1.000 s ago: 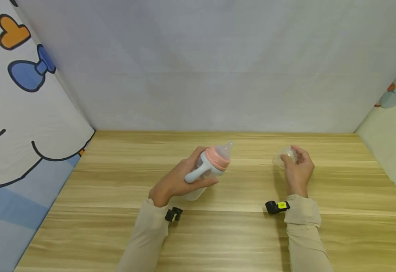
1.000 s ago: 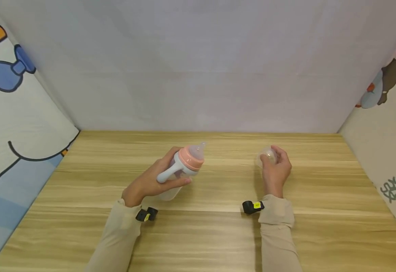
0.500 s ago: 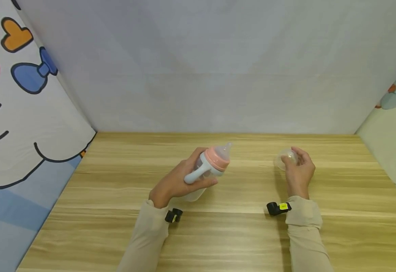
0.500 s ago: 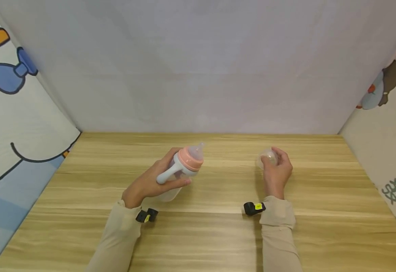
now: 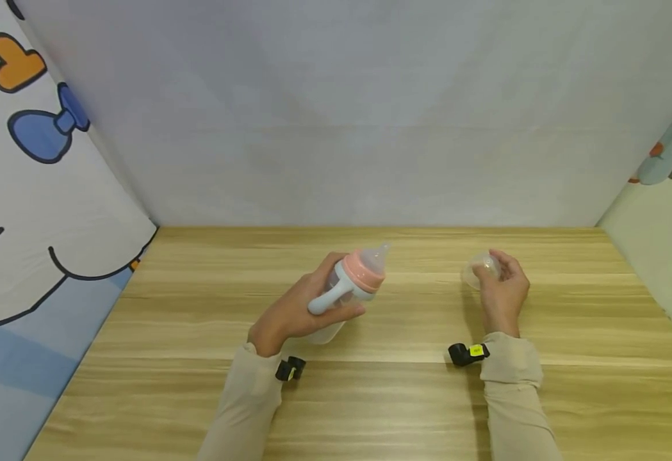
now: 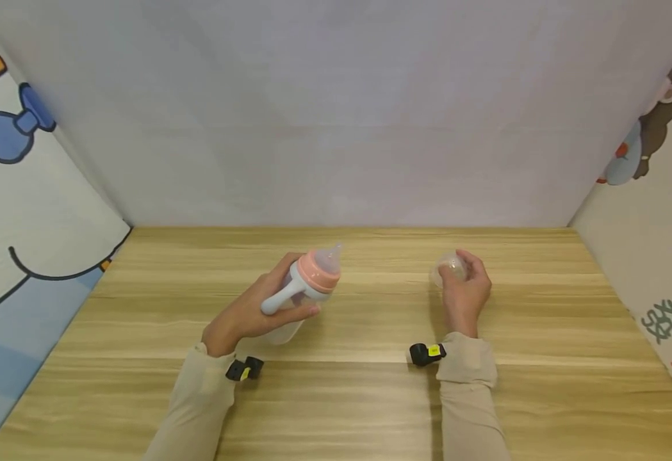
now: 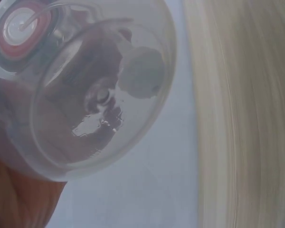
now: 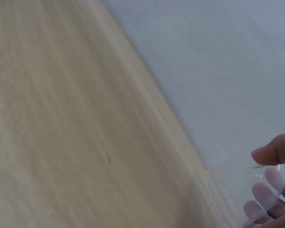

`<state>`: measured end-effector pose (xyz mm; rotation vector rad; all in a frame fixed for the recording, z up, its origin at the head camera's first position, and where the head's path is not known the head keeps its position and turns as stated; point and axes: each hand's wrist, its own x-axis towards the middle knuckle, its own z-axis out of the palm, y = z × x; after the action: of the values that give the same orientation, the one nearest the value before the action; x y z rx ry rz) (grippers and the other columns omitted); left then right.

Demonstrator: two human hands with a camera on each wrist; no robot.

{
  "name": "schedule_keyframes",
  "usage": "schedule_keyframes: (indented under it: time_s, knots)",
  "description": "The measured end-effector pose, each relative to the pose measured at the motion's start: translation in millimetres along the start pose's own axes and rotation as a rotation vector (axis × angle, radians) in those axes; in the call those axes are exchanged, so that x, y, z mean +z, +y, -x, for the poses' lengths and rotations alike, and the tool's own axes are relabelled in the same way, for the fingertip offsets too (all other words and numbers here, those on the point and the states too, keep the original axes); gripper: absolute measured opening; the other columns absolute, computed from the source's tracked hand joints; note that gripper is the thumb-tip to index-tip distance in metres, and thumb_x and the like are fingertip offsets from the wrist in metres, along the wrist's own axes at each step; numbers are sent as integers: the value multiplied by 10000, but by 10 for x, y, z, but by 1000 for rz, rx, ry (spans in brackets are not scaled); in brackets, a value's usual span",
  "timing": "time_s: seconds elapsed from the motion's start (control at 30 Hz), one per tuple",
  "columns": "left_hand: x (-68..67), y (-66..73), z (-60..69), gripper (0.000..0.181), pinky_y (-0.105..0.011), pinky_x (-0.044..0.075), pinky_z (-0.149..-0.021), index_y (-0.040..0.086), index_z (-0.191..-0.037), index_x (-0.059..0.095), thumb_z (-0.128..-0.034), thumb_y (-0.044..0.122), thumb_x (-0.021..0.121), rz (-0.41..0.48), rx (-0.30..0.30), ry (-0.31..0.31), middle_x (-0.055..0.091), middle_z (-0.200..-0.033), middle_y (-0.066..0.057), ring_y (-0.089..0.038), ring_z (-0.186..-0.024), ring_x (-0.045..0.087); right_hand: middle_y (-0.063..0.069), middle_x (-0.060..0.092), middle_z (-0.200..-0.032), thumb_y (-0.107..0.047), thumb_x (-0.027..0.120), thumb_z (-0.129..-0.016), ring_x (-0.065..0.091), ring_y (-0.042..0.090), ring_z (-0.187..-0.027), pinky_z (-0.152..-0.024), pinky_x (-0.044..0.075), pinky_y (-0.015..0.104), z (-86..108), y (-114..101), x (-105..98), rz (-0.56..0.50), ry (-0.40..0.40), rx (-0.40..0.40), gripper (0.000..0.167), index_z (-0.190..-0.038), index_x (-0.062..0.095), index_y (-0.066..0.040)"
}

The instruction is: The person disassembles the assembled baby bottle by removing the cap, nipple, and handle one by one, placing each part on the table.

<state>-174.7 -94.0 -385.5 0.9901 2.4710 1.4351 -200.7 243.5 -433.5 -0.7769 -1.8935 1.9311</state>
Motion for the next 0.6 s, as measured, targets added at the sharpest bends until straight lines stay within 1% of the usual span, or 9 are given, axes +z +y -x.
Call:
schedule_keyframes:
  time_s: [0.17,0.4,0.6]
  knots:
    - [-8,18,-12,684,-331,534,-812,245,-1460,371,-902,269,766,-17,1,10,641,-1188,0,-146,-935,629,79,502,-1513,-26,670,-914,451,226,-1429,-1173,397,400,-1,-17,-1,5,6,-25,467,-1366,606,-125]
    - [-23,19,5,682,-333,534,-807,257,-1464,366,-907,266,760,-10,6,9,637,-1194,-2,-149,-934,628,76,509,-1486,-18,652,-898,451,220,-1402,-1160,410,400,16,-14,18,29,3,1,492,-1375,602,-131]
    - [-15,15,15,682,-334,537,-807,269,-1466,363,-910,283,757,-8,4,10,637,-1192,4,-147,-933,632,113,500,-1505,-4,629,-896,457,240,-1391,-1156,409,411,14,22,10,60,6,-16,500,-1384,583,-100]
